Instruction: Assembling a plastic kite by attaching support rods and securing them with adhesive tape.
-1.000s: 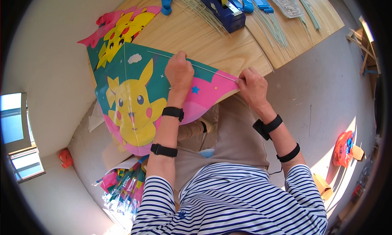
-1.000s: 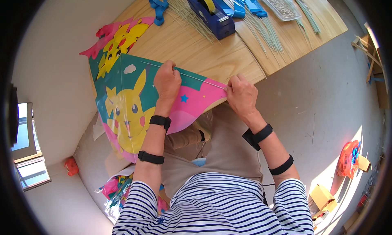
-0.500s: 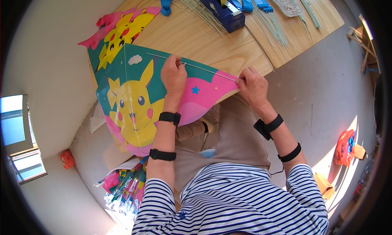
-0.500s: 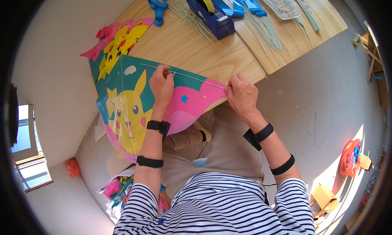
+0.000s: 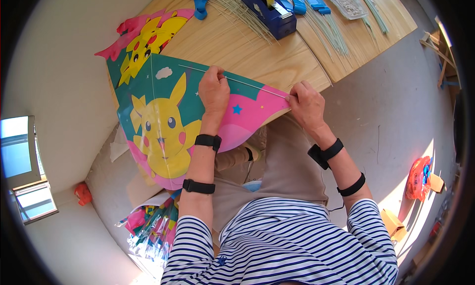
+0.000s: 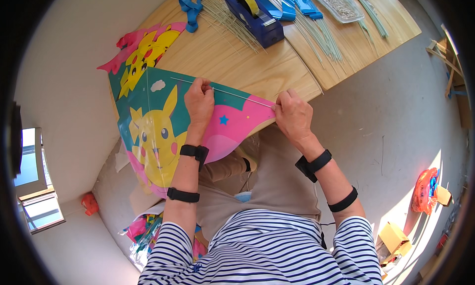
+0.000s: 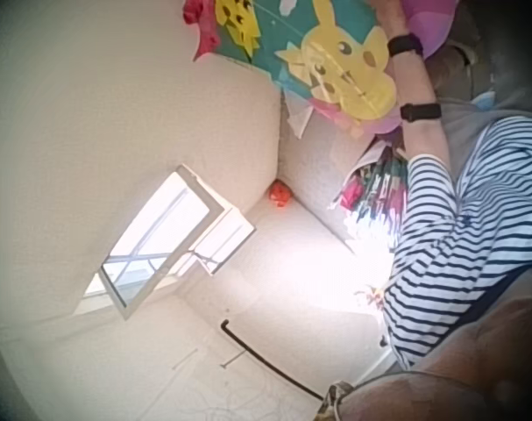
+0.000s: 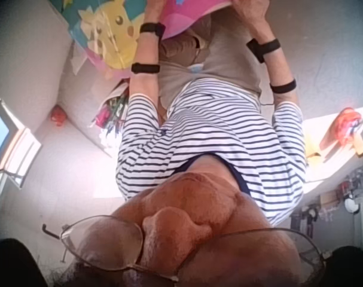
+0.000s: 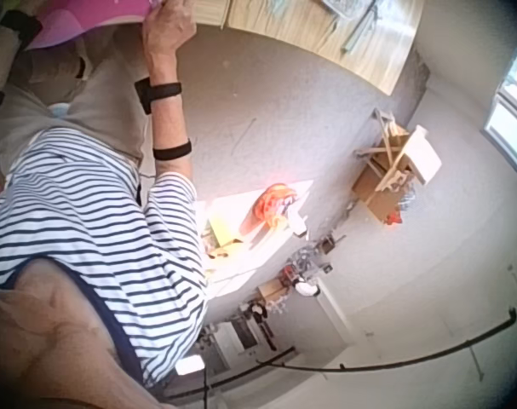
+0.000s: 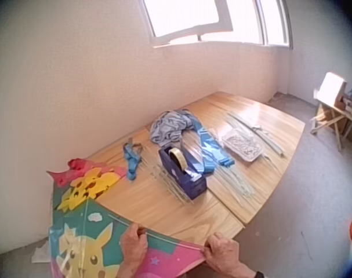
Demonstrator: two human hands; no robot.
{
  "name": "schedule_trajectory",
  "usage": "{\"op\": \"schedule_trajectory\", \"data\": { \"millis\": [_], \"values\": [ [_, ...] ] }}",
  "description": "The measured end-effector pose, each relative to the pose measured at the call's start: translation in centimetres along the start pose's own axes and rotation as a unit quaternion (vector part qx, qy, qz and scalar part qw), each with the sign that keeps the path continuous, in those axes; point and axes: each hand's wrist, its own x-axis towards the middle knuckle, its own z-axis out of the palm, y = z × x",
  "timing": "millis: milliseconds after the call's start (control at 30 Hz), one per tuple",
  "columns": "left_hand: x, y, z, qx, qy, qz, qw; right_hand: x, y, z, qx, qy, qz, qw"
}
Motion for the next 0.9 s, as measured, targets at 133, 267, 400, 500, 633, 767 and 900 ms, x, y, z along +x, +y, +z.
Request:
{"op": "schedule_trajectory", "data": {
  "millis": [133, 267, 400, 500, 633, 767, 900],
  "values": [
    [-0.05, -0.04, 0.05, 0.001, 0.000, -0.004, 1.000, -0.02, -0.05, -0.07, 0.001, 0.000, -0.001, 1.000],
    [-0.05, 0.12, -0.02, 0.011, 0.002, 0.004, 1.000, -0.06, 0.01, -0.09, 0.002, -0.002, 0.001, 1.000],
    [-0.08, 0.15, -0.02, 0.009, -0.001, -0.003, 1.000, -0.06, -0.07, -0.19, 0.004, -0.006, 0.006, 1.000],
    [-0.10, 0.05, 0.00, 0.007, -0.002, -0.004, 1.000, -0.06, -0.14, -0.28, 0.008, -0.007, 0.011, 1.000],
    [-0.03, -0.18, 0.02, -0.010, -0.001, -0.003, 1.000, -0.08, -0.09, -0.25, 0.015, -0.007, 0.013, 1.000],
    [-0.06, 0.18, -0.06, -0.005, -0.002, -0.005, 1.000, -0.14, 0.10, -0.22, 0.024, -0.007, 0.020, 0.999],
    [-0.11, 0.27, -0.01, -0.005, -0.005, -0.009, 1.000, -0.20, 0.14, -0.37, 0.039, -0.002, 0.026, 0.999]
  ]
}}
